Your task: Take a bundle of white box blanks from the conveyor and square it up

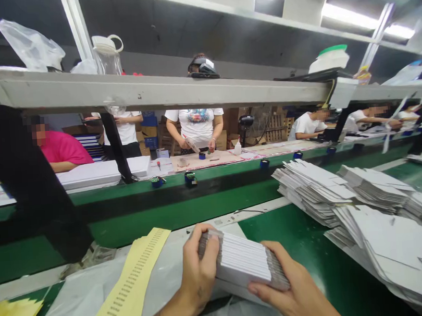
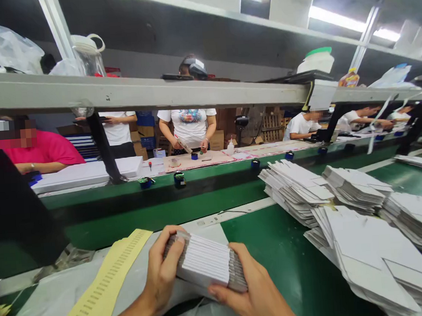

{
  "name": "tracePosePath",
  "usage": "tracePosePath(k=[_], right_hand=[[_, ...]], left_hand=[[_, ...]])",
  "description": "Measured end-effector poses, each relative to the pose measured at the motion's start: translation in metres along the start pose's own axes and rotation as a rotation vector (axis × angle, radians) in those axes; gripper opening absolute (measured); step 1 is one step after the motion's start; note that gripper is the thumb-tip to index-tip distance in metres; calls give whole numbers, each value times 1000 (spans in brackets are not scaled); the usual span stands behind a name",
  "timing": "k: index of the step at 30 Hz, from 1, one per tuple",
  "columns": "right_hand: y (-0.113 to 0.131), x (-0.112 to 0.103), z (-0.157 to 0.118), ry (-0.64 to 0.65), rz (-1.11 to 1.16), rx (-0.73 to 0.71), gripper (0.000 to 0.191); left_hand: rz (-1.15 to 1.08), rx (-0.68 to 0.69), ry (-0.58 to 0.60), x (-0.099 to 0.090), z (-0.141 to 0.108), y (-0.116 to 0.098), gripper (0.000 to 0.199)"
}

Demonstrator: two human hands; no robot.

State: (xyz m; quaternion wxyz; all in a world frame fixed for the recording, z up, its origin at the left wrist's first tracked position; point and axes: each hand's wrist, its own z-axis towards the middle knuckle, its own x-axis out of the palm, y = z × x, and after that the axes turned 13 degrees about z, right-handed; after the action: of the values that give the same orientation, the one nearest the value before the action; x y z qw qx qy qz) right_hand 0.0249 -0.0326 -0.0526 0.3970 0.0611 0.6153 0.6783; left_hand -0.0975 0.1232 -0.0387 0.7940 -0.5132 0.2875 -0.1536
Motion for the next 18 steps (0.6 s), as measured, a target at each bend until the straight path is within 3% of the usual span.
tracePosePath(k=[3, 7, 11, 13, 18], right_hand=[[2, 17, 12, 66, -46, 38, 42], [-10, 36, 17, -14, -97, 60, 50], [-19, 37, 14, -57, -118, 48, 55], [-21, 34, 12, -57, -140, 37, 53], [-22, 32, 8, -13, -179, -24, 43]], left_hand=[[11, -39, -51, -9, 1, 10, 19], [-33, -116, -71, -10, -4, 27, 22], [-106, -167, -51, -9, -5, 31, 22], [-149, -194, 3, -14, -5, 33, 24], [-206, -166, 275, -40, -7, 39, 28]])
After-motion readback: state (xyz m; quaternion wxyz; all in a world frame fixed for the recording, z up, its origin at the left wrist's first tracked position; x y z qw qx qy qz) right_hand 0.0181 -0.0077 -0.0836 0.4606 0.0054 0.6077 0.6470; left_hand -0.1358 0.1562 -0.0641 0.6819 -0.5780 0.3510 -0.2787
